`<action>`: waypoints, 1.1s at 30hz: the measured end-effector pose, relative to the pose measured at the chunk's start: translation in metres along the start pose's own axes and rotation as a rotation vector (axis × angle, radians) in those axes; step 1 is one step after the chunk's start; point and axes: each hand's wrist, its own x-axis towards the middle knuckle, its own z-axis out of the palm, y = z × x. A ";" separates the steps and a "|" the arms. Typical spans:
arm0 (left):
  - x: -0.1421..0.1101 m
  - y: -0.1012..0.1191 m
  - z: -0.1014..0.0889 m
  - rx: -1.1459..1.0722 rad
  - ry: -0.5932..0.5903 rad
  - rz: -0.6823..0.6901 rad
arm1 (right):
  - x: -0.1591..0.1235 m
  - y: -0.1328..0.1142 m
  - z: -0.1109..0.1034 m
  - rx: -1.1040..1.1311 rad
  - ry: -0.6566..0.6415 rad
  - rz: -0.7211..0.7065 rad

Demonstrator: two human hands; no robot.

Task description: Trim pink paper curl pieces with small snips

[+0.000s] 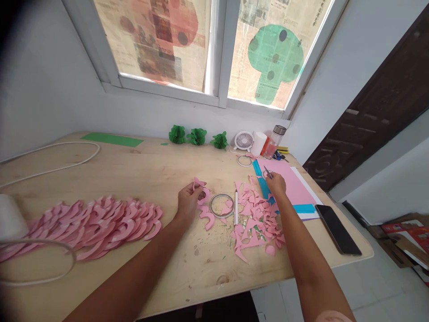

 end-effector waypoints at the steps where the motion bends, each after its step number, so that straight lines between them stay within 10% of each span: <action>1: 0.000 0.000 0.000 0.001 -0.001 0.001 | 0.001 0.002 0.001 -0.048 -0.006 -0.001; 22: 0.001 -0.001 0.000 -0.011 -0.011 -0.008 | -0.030 -0.028 0.005 -0.028 -0.033 -0.238; 29: 0.000 0.002 0.000 -0.036 0.024 -0.008 | -0.113 -0.078 0.026 0.266 -0.681 -0.447; 33: 0.000 0.003 0.000 -0.058 0.034 -0.011 | -0.140 -0.082 0.029 0.152 -0.706 -0.471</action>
